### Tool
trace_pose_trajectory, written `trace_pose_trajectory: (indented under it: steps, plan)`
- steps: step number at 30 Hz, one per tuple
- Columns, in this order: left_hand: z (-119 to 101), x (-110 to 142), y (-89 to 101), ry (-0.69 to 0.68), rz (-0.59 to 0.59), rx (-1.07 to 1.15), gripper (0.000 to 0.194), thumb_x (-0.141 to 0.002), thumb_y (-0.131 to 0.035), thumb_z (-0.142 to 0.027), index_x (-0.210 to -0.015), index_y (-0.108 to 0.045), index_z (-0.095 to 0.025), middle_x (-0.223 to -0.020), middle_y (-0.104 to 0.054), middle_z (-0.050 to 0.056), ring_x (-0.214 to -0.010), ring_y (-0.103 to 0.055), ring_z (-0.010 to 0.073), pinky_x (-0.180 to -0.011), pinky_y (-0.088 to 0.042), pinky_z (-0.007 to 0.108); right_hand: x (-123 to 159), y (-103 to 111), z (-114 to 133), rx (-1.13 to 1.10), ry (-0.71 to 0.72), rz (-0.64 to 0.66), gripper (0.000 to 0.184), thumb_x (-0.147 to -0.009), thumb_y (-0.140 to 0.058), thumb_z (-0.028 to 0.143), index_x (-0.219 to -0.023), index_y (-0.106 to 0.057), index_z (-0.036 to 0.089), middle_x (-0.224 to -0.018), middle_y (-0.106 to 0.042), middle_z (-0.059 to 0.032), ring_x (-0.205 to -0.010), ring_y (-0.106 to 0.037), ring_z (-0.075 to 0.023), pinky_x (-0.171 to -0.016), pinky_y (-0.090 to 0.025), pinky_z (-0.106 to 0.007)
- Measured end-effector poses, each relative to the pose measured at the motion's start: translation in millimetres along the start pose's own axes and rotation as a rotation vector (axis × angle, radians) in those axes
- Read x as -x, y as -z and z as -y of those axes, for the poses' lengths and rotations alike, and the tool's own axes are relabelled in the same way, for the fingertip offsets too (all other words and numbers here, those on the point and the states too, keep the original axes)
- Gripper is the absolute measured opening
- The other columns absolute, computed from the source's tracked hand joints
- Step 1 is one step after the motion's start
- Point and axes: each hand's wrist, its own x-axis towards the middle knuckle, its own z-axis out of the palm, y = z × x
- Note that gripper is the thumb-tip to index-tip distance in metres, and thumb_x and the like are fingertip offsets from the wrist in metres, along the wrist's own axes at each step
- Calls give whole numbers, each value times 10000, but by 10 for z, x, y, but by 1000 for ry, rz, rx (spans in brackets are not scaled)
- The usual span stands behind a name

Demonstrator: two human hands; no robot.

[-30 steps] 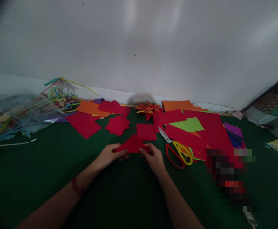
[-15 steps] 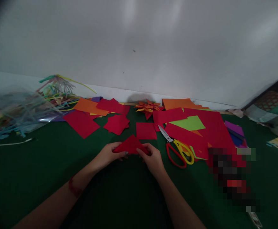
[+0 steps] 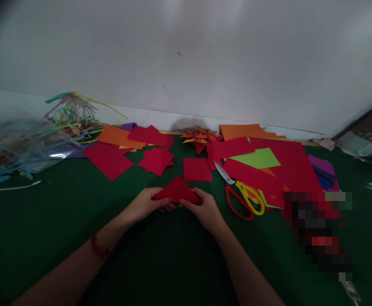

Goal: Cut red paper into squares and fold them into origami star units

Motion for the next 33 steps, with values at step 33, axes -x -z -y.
trace_pose_trajectory:
  steps: [33]
  plan:
    - [3,-17,20,2,-14,-7,318,-787,-546,-420,-930,-600,-141,-858,-683,91,-735,-659,195,-583,-469,257,-48,24,-105,-36,39,-44,332,-805,-503,475,-838,-638,173,-682,-679,-36,-627,-619,-163,-560,-459,-261]
